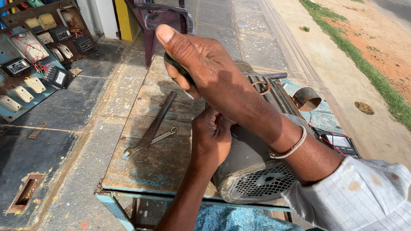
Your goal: The person disassembles an electric motor by removing the screws from the outer casing using a screwdriver, taking off the metal fan cover, and then using pliers to remove components from the internal shaft.
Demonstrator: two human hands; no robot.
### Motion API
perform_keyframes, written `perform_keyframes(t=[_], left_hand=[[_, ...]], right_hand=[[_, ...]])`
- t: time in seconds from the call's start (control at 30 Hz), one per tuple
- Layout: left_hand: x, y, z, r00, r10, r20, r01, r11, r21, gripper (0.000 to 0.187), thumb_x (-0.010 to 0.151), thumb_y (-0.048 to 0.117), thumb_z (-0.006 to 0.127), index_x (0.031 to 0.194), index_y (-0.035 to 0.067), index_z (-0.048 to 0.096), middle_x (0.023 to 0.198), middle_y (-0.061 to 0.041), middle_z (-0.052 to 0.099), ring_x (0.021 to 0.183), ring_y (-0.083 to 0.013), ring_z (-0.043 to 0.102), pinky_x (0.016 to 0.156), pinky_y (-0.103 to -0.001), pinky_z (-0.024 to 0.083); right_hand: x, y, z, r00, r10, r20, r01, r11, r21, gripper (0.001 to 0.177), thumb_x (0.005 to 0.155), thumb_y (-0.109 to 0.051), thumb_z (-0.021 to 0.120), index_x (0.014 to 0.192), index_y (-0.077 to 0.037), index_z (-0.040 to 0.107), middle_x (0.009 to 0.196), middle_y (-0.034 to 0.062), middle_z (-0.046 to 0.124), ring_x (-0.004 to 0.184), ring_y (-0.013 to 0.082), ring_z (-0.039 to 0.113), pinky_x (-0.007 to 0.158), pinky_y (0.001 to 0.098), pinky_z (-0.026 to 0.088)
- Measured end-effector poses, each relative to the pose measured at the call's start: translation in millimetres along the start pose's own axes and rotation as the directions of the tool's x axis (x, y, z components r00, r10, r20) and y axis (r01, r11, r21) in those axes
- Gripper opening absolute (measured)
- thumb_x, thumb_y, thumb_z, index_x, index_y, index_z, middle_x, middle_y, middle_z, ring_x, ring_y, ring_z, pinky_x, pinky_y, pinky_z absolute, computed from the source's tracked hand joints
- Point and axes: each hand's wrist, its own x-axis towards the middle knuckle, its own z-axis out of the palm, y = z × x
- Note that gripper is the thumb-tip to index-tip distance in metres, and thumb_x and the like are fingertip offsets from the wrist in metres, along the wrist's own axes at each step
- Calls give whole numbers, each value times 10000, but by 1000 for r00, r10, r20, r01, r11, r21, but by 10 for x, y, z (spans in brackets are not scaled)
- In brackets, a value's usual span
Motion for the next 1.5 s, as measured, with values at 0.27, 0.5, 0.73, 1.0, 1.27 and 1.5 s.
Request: perform_keyframes(t=[0.27, 0.5, 0.73, 1.0, 1.27, 1.5], left_hand=[[-31, 28, 11, 995, 99, -6, -98, 993, 64, 135, 1073, 150, 628, 1106, 29, 677, 1038, -81, 724, 968, -156, 682, 857, -317, 558], [-50, 102, 14, 998, -16, -58, 19, 998, 52, 201, 1052, 196, 603, 1125, 32, 695, 970, -70, 737, 888, -129, 708, 794, -310, 566], [-36, 131, 7, 999, -38, -20, 41, 984, 172, 184, 1042, 201, 627, 1119, 52, 703, 866, -53, 710, 785, -138, 686, 728, -306, 562], [-35, 71, 53, 997, 40, -64, -40, 999, 9, 185, 1049, 177, 618, 1170, 67, 704, 979, -51, 736, 895, -132, 702, 781, -315, 587], [-58, 90, -5, 999, 4, -33, 2, 982, 188, 161, 1057, 195, 642, 1070, 48, 705, 917, -71, 765, 841, -128, 723, 746, -306, 572], [-33, 130, 34, 995, 16, -95, -3, 990, 141, 221, 1022, 209, 652, 1162, 47, 706, 934, -77, 777, 843, -123, 716, 736, -291, 562]], right_hand=[[47, -3, -119, 992, 92, 84, -96, 994, 45, 702, 1098, -691, 299, 788, -109, 540, 632, -30, 412, 555, 99, 371, 537, 338, 386], [-90, -103, 25, 1000, -28, -13, 28, 999, -27, 721, 1090, -706, 322, 758, -110, 556, 611, -35, 385, 530, 91, 364, 503, 305, 383], [-87, -26, -152, 996, 86, 20, -87, 995, 48, 626, 1087, -631, 312, 843, -101, 541, 683, -2, 443, 604, 96, 358, 569, 313, 398], [-124, 118, -108, 997, -78, 6, 78, 996, 45, 681, 1085, -702, 327, 944, -107, 626, 749, -7, 512, 679, 105, 494, 659, 304, 510], [-147, 160, -140, 988, 111, 104, -132, 965, 226, 731, 1078, -701, 359, 758, -60, 504, 638, -24, 337, 565, 102, 299, 513, 292, 313], [-130, 84, -56, 994, -9, -108, 12, 1000, 22, 758, 1107, -742, 352, 846, -80, 614, 693, -20, 530, 615, 64, 503, 589, 267, 466]])
